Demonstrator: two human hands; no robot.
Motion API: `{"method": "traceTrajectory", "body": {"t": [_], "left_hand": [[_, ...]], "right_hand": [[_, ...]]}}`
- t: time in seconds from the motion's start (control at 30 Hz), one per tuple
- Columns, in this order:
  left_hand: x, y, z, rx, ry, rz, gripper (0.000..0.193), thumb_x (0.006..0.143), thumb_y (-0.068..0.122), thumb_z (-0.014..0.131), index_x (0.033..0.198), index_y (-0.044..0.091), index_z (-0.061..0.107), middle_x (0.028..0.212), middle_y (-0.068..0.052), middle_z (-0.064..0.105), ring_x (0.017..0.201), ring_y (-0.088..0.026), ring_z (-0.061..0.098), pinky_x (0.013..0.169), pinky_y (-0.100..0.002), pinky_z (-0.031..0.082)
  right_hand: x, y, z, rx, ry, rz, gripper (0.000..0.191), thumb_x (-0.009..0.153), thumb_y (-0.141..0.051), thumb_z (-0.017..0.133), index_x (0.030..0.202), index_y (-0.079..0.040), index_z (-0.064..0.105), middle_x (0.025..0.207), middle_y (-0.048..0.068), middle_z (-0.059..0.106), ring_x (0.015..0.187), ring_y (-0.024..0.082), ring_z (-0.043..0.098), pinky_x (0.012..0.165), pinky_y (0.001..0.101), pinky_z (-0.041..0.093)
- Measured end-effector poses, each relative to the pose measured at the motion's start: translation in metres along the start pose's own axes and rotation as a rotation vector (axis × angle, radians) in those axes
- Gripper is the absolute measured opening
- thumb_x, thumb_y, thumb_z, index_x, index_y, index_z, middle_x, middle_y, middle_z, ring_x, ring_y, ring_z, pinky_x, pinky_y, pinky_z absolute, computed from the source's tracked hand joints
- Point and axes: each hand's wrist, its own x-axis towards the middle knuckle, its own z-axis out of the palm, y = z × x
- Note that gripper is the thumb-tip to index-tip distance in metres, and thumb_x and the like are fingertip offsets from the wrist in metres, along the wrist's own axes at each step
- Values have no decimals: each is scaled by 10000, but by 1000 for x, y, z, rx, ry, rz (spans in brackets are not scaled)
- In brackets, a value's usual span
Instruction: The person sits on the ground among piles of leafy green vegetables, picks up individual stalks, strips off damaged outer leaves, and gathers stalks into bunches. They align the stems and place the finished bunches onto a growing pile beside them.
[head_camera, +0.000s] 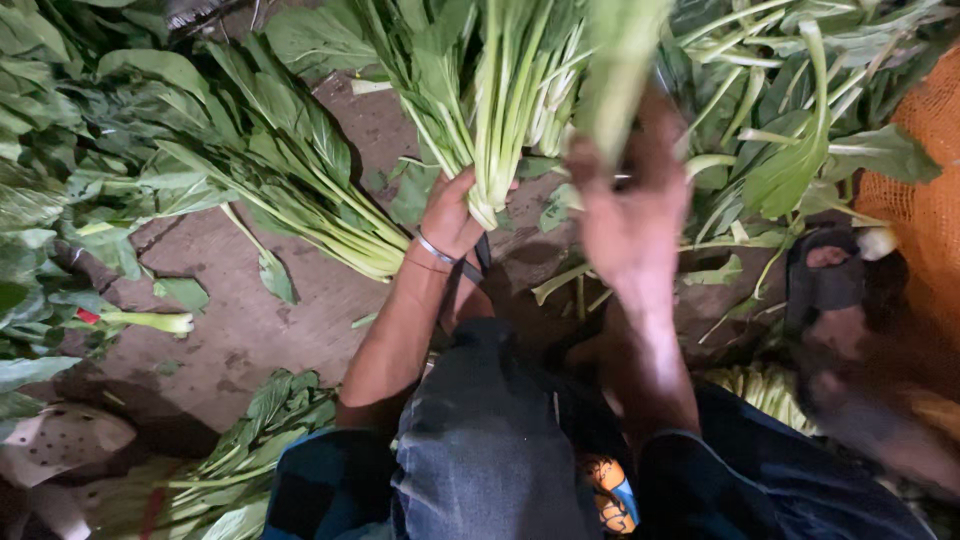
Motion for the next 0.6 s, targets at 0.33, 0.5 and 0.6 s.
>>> {"method": "traceTrajectory", "body": {"t": [0.33, 0.5, 0.6], "left_hand": [[-2, -9, 11, 231, 167, 58, 480, 1004, 107, 593, 1460, 25, 467, 1323, -80, 651, 1211, -195, 631, 1079, -344, 504], [1, -14, 23, 372, 119, 159, 384, 1047, 102, 631, 1397, -20, 527, 1209, -88, 648, 1145, -198, 615, 1062, -363, 497], [0, -11, 26, 276, 145, 196, 401, 1030, 133, 643, 1386, 2, 515, 1257, -60, 643, 1140, -160, 629, 1011, -331, 524]], "right_hand": [[-16, 66, 38, -400, -338, 101, 914, 991, -314, 861, 1582, 36, 258, 1468, 360, 513, 1283, 430, 599, 1022, 474, 512], [-7, 92, 51, -27, -244, 338, 1054, 833, -181, 851, 1591, 38, 152, 1401, 255, 616, 1234, 304, 670, 1070, 379, 532], [-2, 84, 48, -82, -227, 48, 1014, 912, -58, 869, 1629, 37, 159, 1523, 296, 536, 1366, 326, 627, 1155, 388, 528]]}}
